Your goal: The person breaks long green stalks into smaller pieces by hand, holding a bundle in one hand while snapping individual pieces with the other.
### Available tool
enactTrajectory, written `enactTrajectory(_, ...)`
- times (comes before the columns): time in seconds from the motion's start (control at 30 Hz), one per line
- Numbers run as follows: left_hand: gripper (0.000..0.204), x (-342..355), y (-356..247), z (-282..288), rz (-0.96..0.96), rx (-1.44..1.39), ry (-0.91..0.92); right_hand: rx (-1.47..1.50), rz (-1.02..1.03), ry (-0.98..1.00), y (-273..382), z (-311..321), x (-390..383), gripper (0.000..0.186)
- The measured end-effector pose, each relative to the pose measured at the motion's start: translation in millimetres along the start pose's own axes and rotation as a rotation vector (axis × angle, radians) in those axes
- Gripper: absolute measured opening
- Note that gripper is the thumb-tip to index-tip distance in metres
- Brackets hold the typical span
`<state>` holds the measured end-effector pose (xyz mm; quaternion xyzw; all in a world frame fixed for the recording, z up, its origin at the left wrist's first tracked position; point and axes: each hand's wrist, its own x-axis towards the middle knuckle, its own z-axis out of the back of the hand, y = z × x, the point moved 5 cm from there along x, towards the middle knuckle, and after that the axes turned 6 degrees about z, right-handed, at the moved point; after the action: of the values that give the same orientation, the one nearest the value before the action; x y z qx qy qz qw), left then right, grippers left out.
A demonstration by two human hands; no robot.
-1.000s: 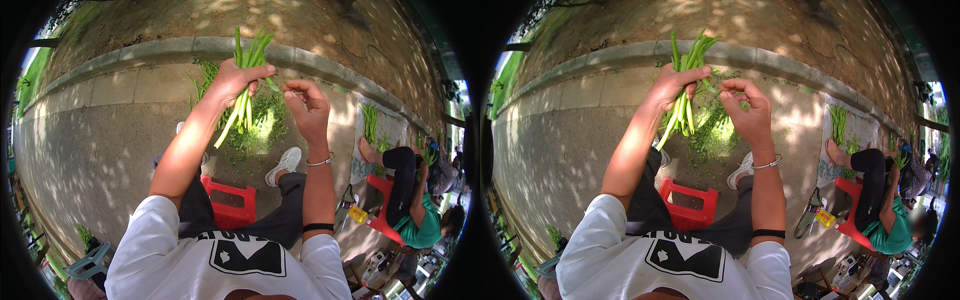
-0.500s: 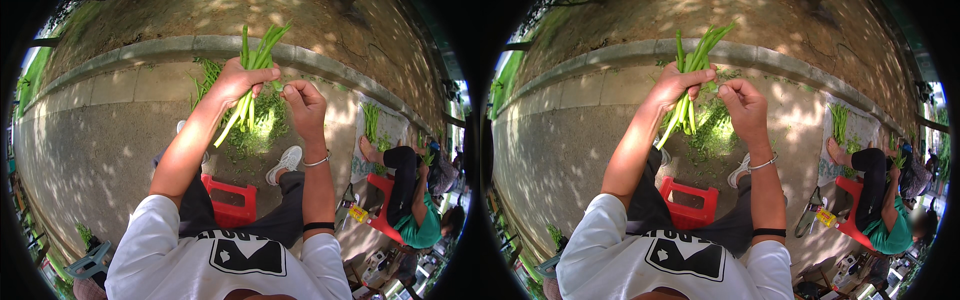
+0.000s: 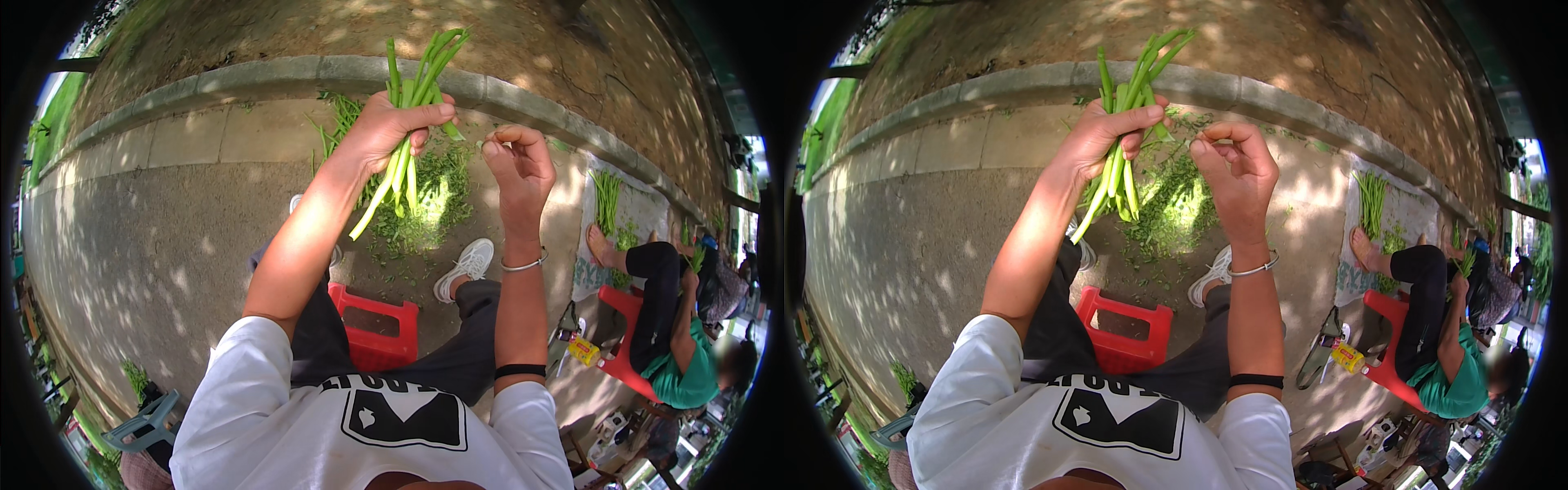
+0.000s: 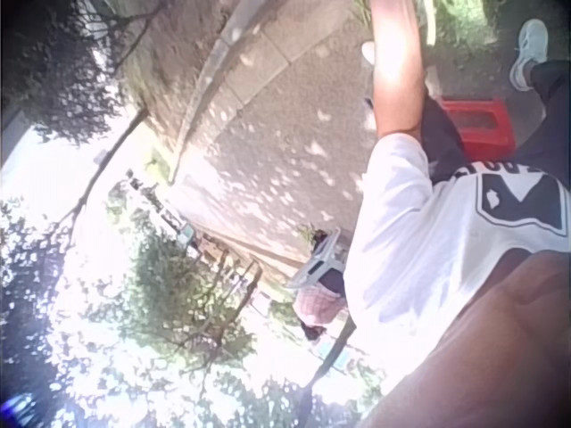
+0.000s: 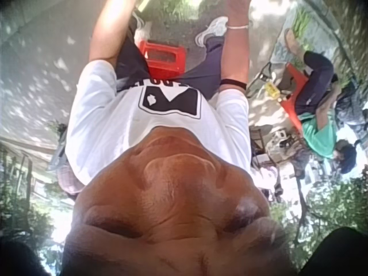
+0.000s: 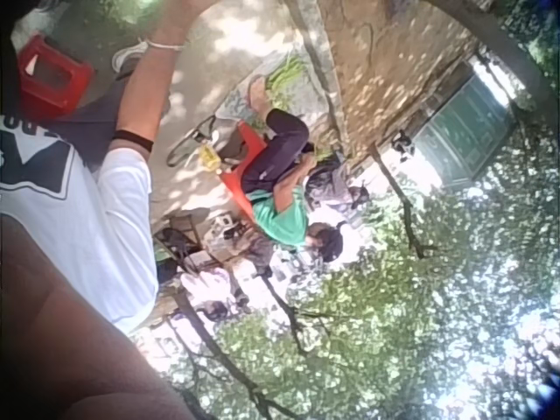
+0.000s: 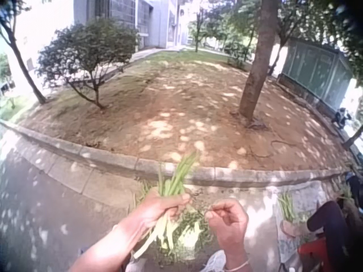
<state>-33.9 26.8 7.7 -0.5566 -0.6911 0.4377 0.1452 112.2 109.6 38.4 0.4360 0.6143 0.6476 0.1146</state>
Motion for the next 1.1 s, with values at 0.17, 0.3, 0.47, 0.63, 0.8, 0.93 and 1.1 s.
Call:
enactTrajectory(0.17, 0.03, 0, -3, -2, -0.046, 0.104, -0.029, -0.09, -0.08, 0.06, -10, 2, -1, 0.014)
enactTrajectory(0.3, 0.03, -1, -4, -3, -0.076, 0.138, -0.031, -0.195, -0.157, 0.072, -10, -4, -4, 0.016)
enactTrajectory(0.47, 0.03, -2, -3, -4, -0.106, 0.212, -0.064, -0.369, -0.022, 0.11, -8, -10, -4, 0.012)
enactTrajectory(0.63, 0.029, -4, -2, -6, -0.1, 0.287, -0.075, -0.419, -0.101, 0.143, -12, -8, -4, 0.013)
enactTrajectory(0.8, 0.031, -4, -3, -9, -0.101, 0.22, -0.011, -0.251, -0.171, 0.11, -21, -6, -7, 0.013)
enactTrajectory(0.93, 0.033, -5, -5, -12, -0.097, 0.142, 0.036, -0.005, -0.212, 0.039, -25, -8, -8, 0.015)
enactTrajectory(1.1, 0.025, -6, -3, -12, -0.061, 0.141, -0.007, -0.177, -0.096, 0.006, -16, -7, -10, 0.014)
